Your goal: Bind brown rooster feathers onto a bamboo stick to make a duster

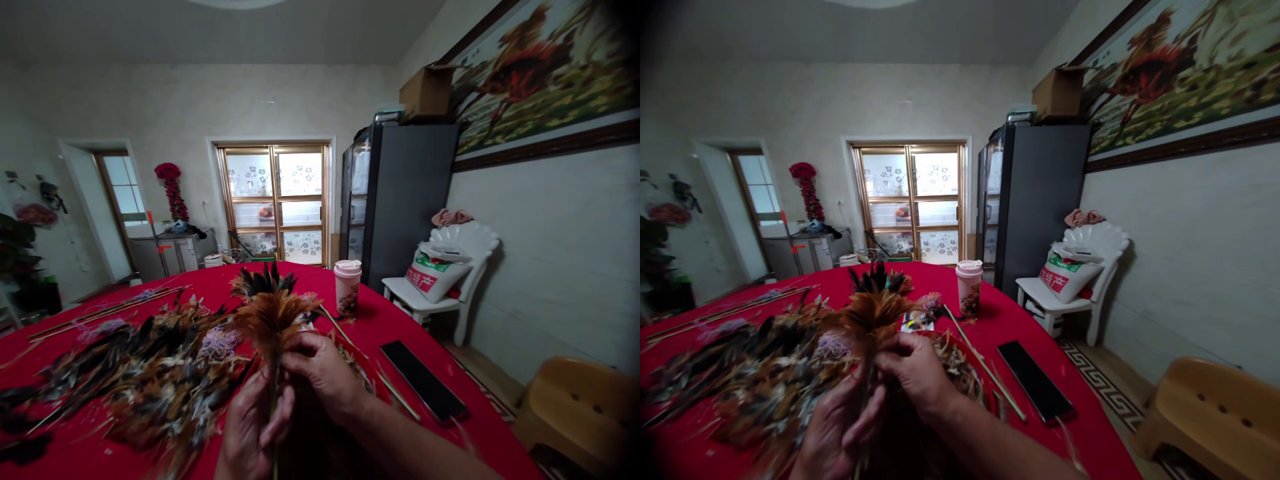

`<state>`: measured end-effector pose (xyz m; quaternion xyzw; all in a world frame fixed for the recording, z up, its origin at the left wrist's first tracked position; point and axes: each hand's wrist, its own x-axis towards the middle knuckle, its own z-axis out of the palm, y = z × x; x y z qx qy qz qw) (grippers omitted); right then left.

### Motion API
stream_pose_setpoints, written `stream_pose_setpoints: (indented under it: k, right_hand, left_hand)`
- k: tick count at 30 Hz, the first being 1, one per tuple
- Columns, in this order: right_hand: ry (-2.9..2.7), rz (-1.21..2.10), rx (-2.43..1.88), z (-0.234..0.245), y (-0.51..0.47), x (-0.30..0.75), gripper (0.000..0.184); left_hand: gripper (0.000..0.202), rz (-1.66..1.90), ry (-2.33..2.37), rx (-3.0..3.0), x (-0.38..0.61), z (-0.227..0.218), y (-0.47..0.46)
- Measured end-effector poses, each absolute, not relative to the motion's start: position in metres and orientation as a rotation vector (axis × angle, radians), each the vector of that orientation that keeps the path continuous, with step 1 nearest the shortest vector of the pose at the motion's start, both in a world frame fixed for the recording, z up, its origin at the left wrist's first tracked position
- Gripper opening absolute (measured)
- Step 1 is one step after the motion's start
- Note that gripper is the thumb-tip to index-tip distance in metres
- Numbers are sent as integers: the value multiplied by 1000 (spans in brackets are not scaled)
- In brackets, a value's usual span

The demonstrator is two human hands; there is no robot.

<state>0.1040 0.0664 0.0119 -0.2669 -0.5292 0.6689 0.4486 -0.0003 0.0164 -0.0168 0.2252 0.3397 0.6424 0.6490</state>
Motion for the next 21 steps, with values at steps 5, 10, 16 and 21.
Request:
stream_pose_setpoints:
  k: [5, 10, 16, 21]
  right_hand:
    - [-1406, 1553, -623, 11, 65, 107, 11]
    - [-1467, 1447, -597, 9, 64, 109, 8]
    - [-1482, 1477, -616, 9, 66, 109, 10]
    - [-1506, 1337, -719, 13, 65, 114, 10]
  left_hand:
    - [29, 1448, 788, 509, -1, -21, 16]
    - [24, 1445, 798, 417, 1, -19, 13]
    - [26, 1462, 828, 415, 3, -15, 11]
    - [24, 1454, 813, 532, 3, -16, 15]
